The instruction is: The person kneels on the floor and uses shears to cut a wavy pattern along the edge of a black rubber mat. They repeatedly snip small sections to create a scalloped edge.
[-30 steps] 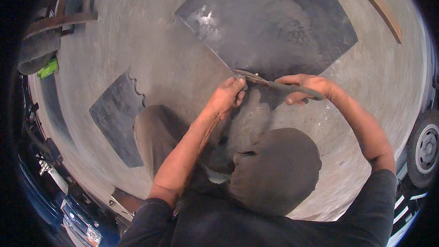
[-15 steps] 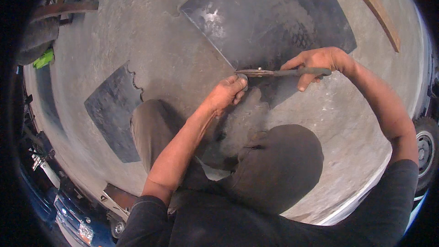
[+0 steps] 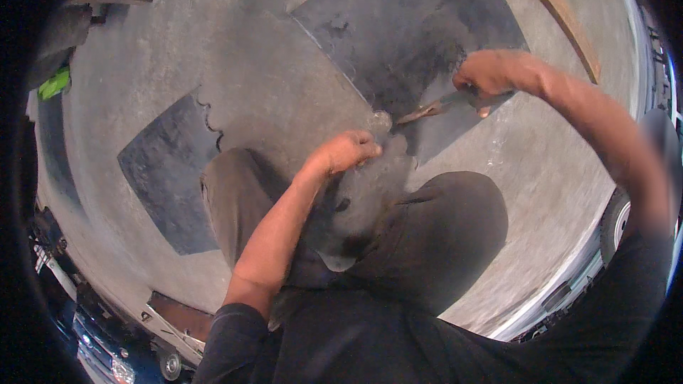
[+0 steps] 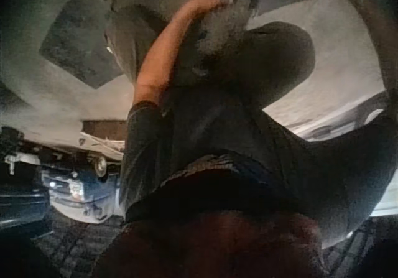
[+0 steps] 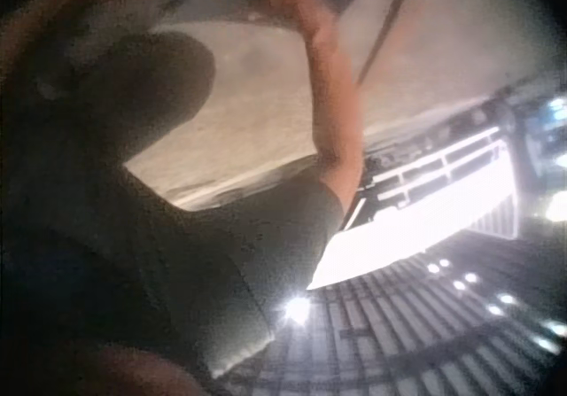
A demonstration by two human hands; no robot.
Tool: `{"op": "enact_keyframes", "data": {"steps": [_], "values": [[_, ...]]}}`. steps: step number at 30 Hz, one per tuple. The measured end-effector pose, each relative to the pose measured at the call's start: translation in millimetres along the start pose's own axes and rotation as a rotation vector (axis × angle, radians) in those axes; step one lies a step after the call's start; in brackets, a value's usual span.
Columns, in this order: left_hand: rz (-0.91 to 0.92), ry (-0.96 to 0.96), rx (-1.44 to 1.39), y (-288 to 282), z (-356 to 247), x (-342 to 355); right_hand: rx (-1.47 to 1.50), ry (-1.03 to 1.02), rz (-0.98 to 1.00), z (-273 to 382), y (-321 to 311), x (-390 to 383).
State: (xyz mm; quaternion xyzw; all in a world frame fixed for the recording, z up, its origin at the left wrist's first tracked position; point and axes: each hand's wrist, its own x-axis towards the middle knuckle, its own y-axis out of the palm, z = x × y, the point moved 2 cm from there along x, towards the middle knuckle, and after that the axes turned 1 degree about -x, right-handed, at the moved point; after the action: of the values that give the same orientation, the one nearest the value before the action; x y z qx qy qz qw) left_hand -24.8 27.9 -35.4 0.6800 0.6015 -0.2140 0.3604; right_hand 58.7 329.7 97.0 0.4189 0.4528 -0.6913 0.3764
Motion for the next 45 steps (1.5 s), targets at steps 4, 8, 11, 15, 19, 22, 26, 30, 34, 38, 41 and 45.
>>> {"op": "enact_keyframes", "data": {"steps": [4,8,11,15,19,22,26,30,34,38,41,45], "values": [[0.134,-0.019,0.370,-5,-13,-11,0.175,-0.020,-0.154,6,57,-23],[0.132,-0.153,0.582,-18,-25,-18,0.322,0.042,-0.180,19,170,-48],[-0.497,0.023,0.564,-40,-22,-19,0.663,0.063,-0.239,48,239,-64],[-0.581,0.124,-0.470,-37,-33,4,1.226,0.247,-0.399,102,306,-90],[-0.689,0.141,-0.614,-23,-39,31,1.250,0.179,-0.834,140,378,-87],[-0.737,0.160,-0.792,-28,-46,35,1.518,0.181,-0.807,153,393,-83],[-0.665,0.166,-0.712,-34,-46,29,1.642,0.314,-0.688,169,381,-90],[-0.535,0.189,-0.558,-5,-48,43,1.682,0.171,-0.749,168,413,-69],[-0.520,0.137,-0.720,80,-56,74,1.906,0.168,-0.598,173,414,-63],[-0.460,0.081,-0.785,99,-57,96,2.012,0.140,-0.734,188,409,-50],[-0.408,0.022,-0.741,103,-57,99,2.031,0.040,-0.867,196,408,-38],[-0.353,0.036,-0.711,103,-57,100,2.051,-0.066,-0.885,190,391,-16]]}}
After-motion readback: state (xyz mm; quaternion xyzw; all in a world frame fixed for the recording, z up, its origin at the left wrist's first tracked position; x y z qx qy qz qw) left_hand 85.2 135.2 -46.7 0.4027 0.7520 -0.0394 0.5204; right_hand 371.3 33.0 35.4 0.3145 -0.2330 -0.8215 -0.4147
